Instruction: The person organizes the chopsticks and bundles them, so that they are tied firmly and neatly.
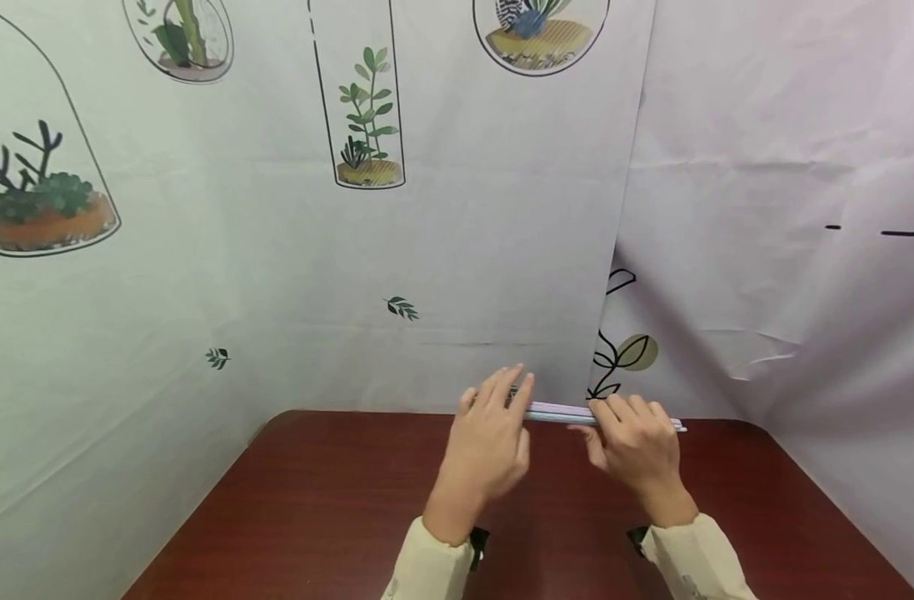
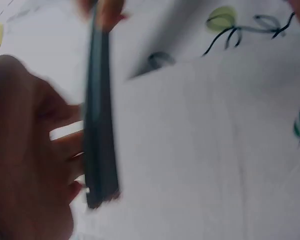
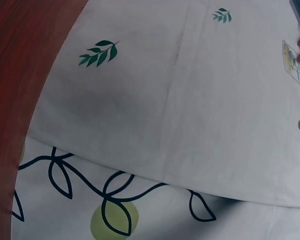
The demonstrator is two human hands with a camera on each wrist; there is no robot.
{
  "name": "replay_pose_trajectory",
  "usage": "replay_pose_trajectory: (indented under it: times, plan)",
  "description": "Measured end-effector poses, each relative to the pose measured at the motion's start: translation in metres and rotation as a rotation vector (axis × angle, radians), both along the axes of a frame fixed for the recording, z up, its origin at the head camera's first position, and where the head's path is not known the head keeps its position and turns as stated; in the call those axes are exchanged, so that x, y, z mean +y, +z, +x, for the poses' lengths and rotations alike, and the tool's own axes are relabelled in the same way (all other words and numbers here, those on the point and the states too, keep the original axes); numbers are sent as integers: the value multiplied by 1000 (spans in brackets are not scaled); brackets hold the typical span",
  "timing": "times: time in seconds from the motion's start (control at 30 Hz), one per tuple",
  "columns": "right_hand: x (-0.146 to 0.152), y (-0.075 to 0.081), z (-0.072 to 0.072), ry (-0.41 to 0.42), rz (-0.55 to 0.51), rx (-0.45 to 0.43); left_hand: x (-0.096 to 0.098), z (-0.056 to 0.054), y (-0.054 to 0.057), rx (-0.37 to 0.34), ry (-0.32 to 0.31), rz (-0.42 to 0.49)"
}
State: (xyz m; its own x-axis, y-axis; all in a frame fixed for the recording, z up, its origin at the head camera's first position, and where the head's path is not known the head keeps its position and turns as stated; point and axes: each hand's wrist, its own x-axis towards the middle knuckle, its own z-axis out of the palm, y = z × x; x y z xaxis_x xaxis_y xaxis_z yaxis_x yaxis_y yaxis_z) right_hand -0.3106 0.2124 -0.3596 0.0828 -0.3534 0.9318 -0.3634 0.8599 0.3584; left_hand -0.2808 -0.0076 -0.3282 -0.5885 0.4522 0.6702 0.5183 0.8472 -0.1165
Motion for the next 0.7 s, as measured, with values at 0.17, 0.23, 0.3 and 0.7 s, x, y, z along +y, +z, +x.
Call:
replay_pose_trajectory:
  times: [0.17, 0.23, 0.3, 0.7]
  plan:
    - [-3, 4, 4, -16, -3, 42, 16, -8, -18, 228, -18, 47]
    - [-5, 6, 5, -21, -3, 70, 19, -12, -24, 265, 0, 72]
    - [-7, 7, 5, -25, -6, 95, 21, -15, -28, 277, 22, 85]
    - [-7, 10, 1, -54, -89, 164, 28, -26, -36, 357, 93, 107]
